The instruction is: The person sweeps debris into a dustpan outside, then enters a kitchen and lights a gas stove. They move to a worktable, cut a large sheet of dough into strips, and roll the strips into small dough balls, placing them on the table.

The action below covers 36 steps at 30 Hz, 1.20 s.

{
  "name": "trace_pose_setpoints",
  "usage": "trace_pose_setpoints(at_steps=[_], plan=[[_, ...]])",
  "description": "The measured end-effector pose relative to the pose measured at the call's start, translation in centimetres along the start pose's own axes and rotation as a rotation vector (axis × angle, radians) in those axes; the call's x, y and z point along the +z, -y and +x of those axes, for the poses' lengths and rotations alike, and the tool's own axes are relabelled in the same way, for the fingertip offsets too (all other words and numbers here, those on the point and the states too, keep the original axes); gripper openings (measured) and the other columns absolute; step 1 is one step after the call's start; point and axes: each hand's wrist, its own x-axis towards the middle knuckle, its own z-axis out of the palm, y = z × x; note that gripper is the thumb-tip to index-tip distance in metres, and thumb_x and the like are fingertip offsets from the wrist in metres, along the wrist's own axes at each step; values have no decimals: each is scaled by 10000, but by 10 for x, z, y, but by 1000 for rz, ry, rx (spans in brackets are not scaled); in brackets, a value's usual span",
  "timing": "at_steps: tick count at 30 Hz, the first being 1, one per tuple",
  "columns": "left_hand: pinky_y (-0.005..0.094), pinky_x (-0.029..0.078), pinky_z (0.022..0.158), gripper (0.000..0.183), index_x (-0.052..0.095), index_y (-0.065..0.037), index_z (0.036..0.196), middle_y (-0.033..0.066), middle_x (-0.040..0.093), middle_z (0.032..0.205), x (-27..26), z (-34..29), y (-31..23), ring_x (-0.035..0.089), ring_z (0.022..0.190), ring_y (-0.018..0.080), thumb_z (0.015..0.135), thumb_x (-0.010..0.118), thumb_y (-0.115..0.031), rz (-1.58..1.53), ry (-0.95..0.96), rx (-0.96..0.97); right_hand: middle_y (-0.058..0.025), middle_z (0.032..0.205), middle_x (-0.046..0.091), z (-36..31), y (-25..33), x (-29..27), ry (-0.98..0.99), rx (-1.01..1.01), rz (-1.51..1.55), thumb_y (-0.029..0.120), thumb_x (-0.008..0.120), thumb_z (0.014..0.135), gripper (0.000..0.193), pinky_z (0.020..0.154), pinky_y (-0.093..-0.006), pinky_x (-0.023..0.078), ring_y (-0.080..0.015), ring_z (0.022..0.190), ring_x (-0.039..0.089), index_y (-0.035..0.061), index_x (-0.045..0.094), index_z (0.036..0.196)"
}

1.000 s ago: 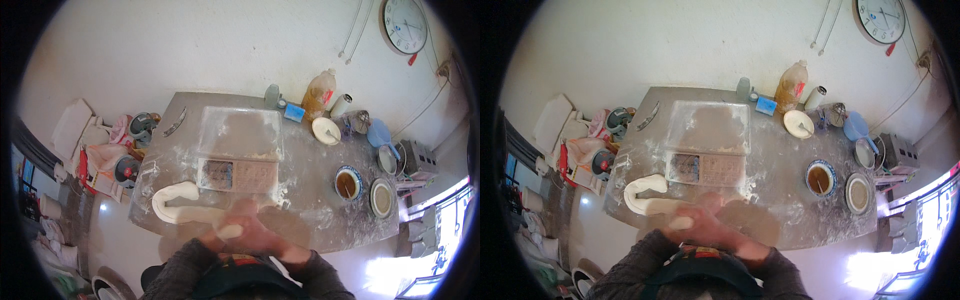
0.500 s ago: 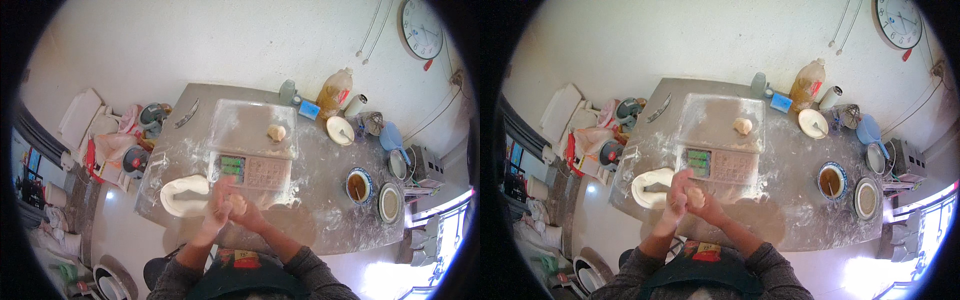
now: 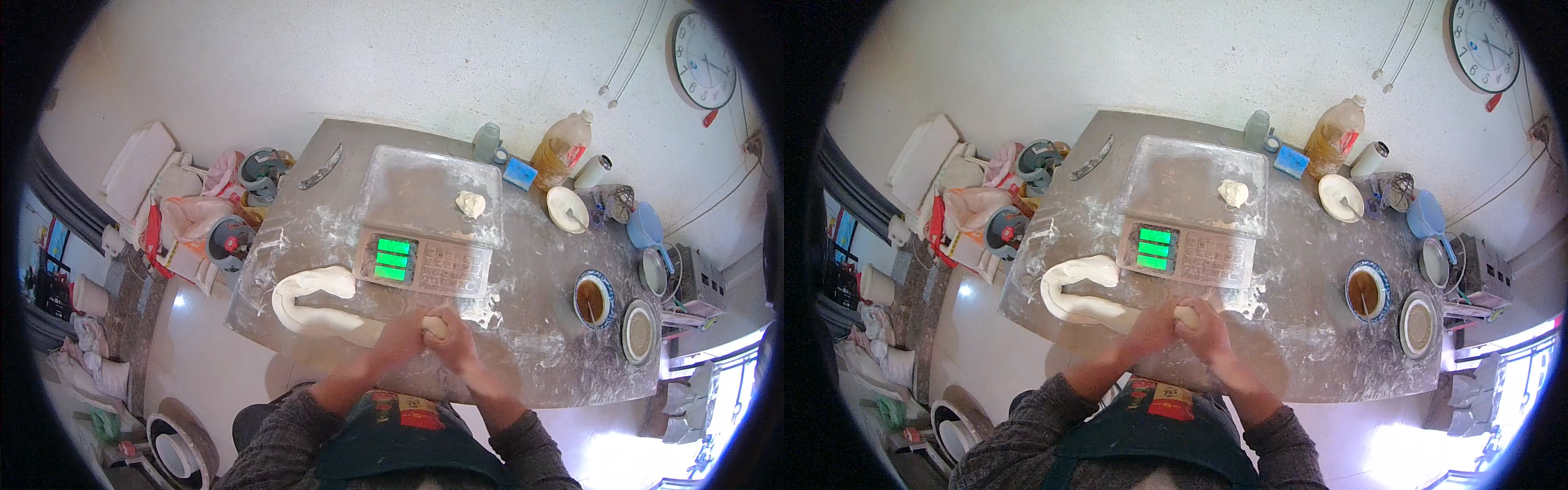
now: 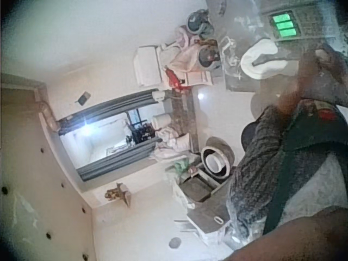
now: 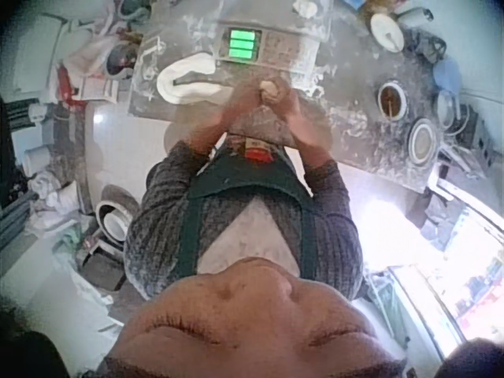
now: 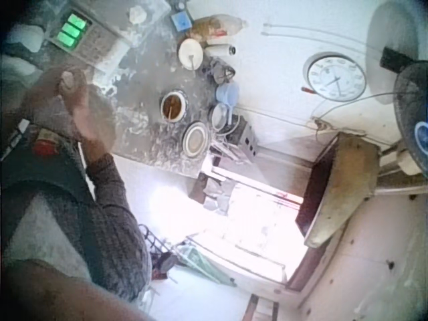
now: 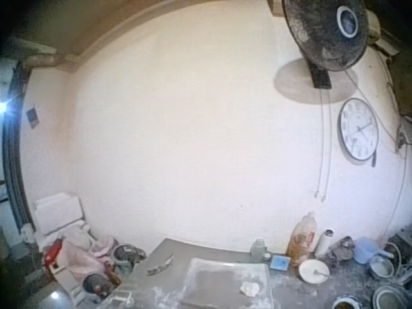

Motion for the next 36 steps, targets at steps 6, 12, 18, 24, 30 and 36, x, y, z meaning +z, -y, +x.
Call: trace_pose_setpoints(at_steps=[6, 12, 18, 24, 30, 36], plan=[[409, 454, 660, 302, 587, -38, 958, 180, 598, 791, 30, 19, 28, 590, 769, 311, 718, 615, -219, 223, 177, -36, -106, 905, 595, 6, 13, -12, 411, 117, 533, 179, 653, 693, 270, 766, -318, 445, -184, 893, 562, 77, 583, 933], [357, 447, 614, 344, 523, -18, 1077, 99, 584, 709, 37, 34, -19, 572, 680, 174, 816, 557, -240, -14, 397, 18, -141, 1083, 550, 141, 47, -39, -114, -432, -59, 212, 609, 744, 397, 895, -397, 385, -279, 990, 537, 118, 538, 1124], [289, 441, 542, 342, 441, -42, 1167, 64, 590, 822, 33, 11, -41, 556, 638, 152, 881, 483, -224, -882, 339, -130, -123, 1078, 568, 240, -71, -80, -232, -383, -402, 103, 561, 700, 375, 911, -365, 376, -264, 1059, 508, 92, 561, 1075], [278, 459, 548, 234, 557, -52, 908, 54, 583, 800, -11, 1, 31, 531, 574, 161, 906, 462, -266, -827, 92, -434, -174, 1210, 463, 178, -66, -121, -467, -130, -344, 144, 707, 624, 649, 958, -428, 319, -329, 1138, 414, 79, 448, 1215], [338, 429, 788, 324, 527, -41, 977, 109, 540, 1024, -19, 11, 29, 532, 926, 192, 861, 522, -344, -1023, -25, 126, -175, 1343, 320, 34, 6, -4, 152, -293, 236, 231, 762, 640, 819, 1025, -379, 241, -271, 1251, 295, 36, 333, 1310], [356, 337, 956, 732, 344, -55, 1261, 115, 370, 1275, -27, 18, -10, 428, 1136, 234, 691, 741, -284, -501, 82, 263, -44, 915, 579, 6, -3, 22, -17, -6, 818, 91, 647, 740, 423, 686, -254, 470, -115, 822, 566, 43, 491, 1129]])
